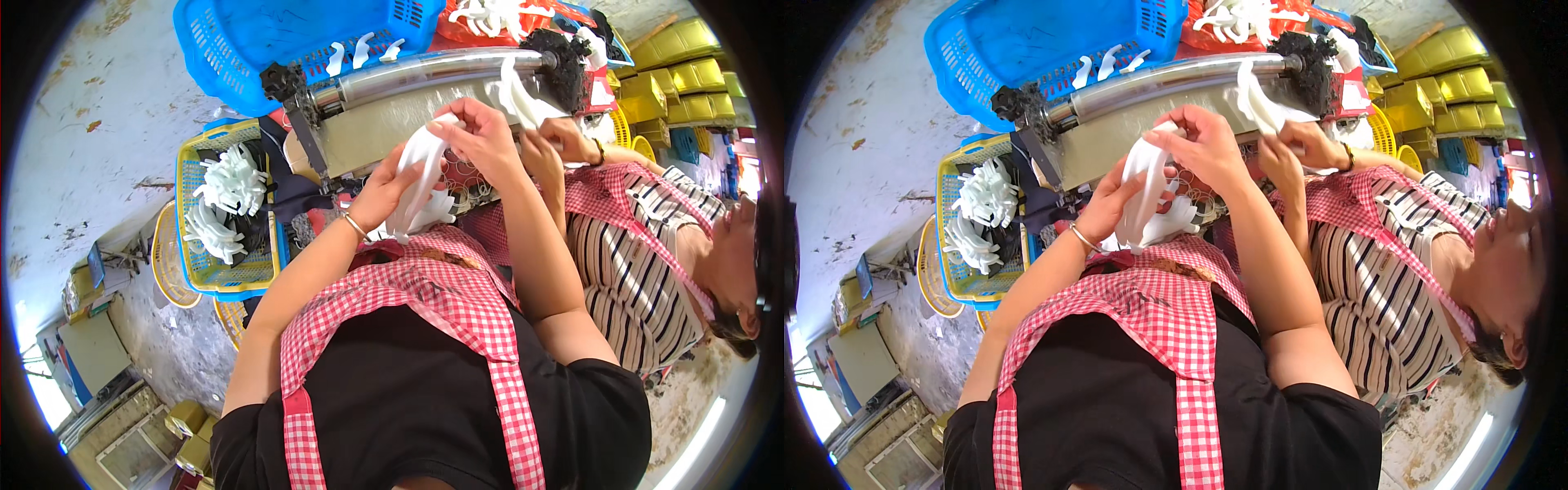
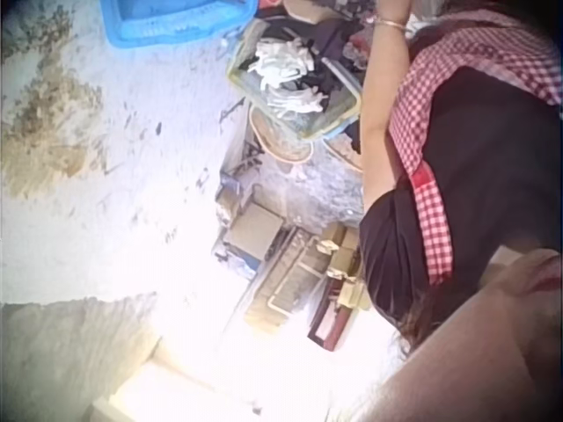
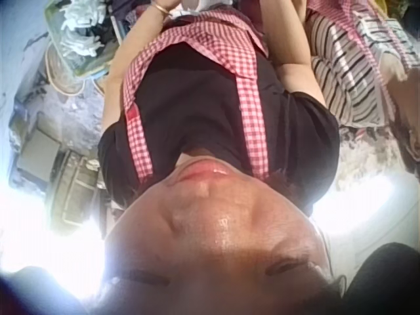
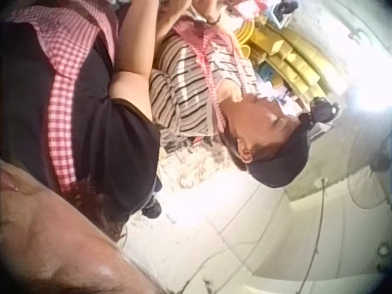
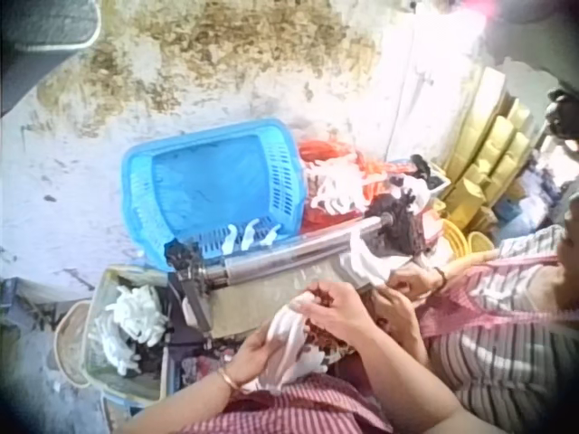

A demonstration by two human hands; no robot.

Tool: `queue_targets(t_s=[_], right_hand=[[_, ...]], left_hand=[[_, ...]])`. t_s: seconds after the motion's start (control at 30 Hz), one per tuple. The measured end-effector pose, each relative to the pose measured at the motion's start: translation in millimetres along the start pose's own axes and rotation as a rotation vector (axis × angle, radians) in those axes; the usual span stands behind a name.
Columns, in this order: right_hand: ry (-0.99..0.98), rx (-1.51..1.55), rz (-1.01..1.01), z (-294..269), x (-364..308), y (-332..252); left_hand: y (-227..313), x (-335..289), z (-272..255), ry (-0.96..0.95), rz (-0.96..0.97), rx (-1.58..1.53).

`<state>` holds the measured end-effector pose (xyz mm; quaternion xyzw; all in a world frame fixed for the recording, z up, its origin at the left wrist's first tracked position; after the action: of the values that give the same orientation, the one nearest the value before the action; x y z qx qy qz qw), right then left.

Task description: Applying adhesive or primer to white shoe components using a roller machine and sorting them into baskets.

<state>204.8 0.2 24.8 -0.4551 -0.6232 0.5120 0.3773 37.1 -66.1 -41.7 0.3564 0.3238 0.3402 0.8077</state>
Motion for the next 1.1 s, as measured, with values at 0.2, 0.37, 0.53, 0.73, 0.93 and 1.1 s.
queue_targets(t_s=[0.2,0.37,0.53,0.73,0.93,1.1], right_hand=[[0.003,-0.316,0.030,9,34,7],[-0.101,-0.091,0.047,17,42,24],[-0.012,-0.658,-0.052,11,54,26],[0.062,-0.675,-0.430,6,98,5],[-0.315,-0.945,-0.439,20,144,7],[-0.859,-0.940,-0.336,50,192,31]], left_hand=[[4,-5,15,-0.091,-0.235,-0.385],[-4,4,6,0.247,-0.206,-0.412],[-3,11,-3,0.333,-0.263,-0.451],[9,30,-4,0.429,-0.263,-0.514],[26,45,-9,0.388,-0.348,-0.522],[35,72,-24,0.478,-0.293,-0.525]])
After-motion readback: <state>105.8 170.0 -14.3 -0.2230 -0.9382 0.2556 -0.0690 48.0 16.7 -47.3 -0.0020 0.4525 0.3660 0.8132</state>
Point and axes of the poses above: each hand's wrist, its own x-axis towards the middle knuckle, its own z-axis out of the palm, y = z × x, the point moved 3 cm from there along x, towards the middle knuckle, and after that the axes turned 9 degrees about -z, right-handed, at the moved point
